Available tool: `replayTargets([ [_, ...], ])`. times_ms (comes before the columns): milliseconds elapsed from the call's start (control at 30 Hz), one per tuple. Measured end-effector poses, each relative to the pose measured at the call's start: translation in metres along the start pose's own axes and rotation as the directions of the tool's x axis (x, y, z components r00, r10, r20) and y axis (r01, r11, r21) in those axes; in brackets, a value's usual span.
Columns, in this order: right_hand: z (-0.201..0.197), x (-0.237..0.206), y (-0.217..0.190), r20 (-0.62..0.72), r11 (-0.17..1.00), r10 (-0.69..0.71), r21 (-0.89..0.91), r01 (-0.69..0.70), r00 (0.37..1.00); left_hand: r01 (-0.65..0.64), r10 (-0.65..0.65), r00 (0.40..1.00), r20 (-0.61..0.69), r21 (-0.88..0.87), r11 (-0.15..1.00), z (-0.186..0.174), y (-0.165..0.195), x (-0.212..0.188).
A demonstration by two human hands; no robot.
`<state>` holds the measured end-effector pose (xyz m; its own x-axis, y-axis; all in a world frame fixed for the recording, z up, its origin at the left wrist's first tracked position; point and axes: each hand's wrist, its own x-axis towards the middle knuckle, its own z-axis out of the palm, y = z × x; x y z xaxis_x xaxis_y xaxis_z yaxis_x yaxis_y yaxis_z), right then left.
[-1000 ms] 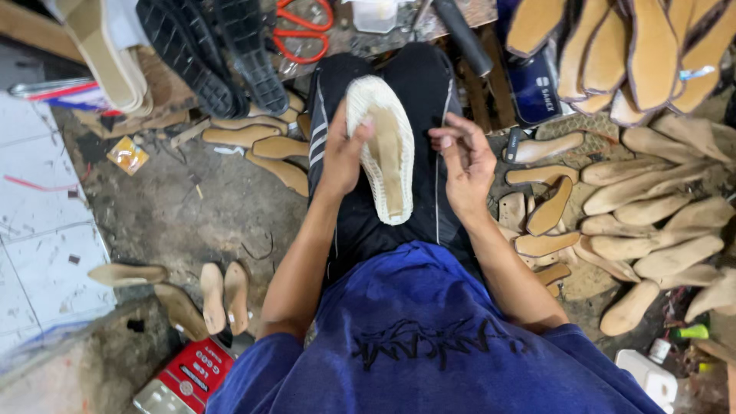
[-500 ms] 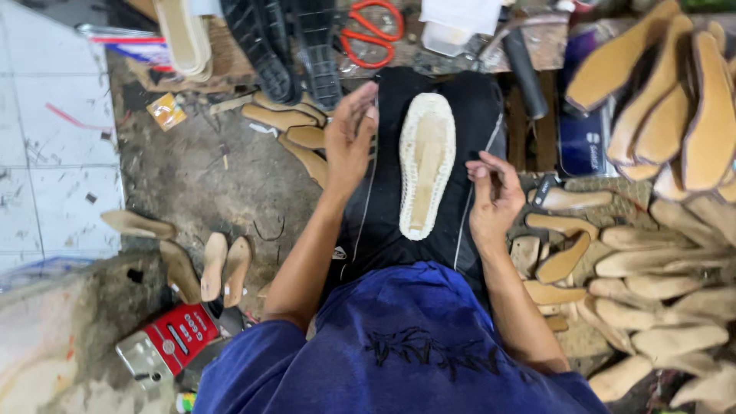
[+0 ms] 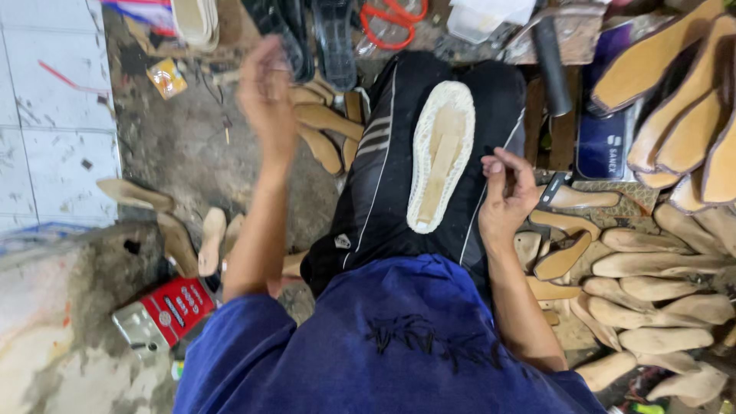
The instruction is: The person aligns a black rubber sole with a shoe upper and presses it into place. They then use a curved metal tool to press and smooth the edges of the sole along the perimeter, ensuring a tight fit.
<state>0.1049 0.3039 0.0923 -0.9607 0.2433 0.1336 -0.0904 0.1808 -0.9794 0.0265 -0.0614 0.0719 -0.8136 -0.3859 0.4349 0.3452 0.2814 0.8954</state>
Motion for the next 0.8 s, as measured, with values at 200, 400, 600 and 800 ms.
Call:
replayTargets([
  [200, 0.001, 0.011, -0.009, 0.100, 0.999, -0.033, -0.019, 0.036, 0.994, -0.177, -0.086, 0.920, 0.382, 0.602, 0.778, 0.092, 0.083, -0.105],
  [400, -0.007, 0.037, 0.000, 0.131, 0.998, 0.044, -0.046, -0.039, 0.990, 0.082, -0.183, 0.935, 0.305, 0.316, 0.945, 0.067, 0.051, -0.111],
  [600, -0.001, 0.037, 0.011, 0.072, 0.994, 0.000, -0.109, 0.008, 0.997, 0.647, -0.658, 0.745, 0.107, 0.125, 0.752, 0.018, -0.094, -0.136],
  [800, 0.008, 0.042, 0.012, 0.045, 0.989, -0.012, -0.143, 0.018, 0.999, 0.708, -0.796, 0.605, 0.025, 0.440, 0.552, -0.029, -0.143, -0.187],
])
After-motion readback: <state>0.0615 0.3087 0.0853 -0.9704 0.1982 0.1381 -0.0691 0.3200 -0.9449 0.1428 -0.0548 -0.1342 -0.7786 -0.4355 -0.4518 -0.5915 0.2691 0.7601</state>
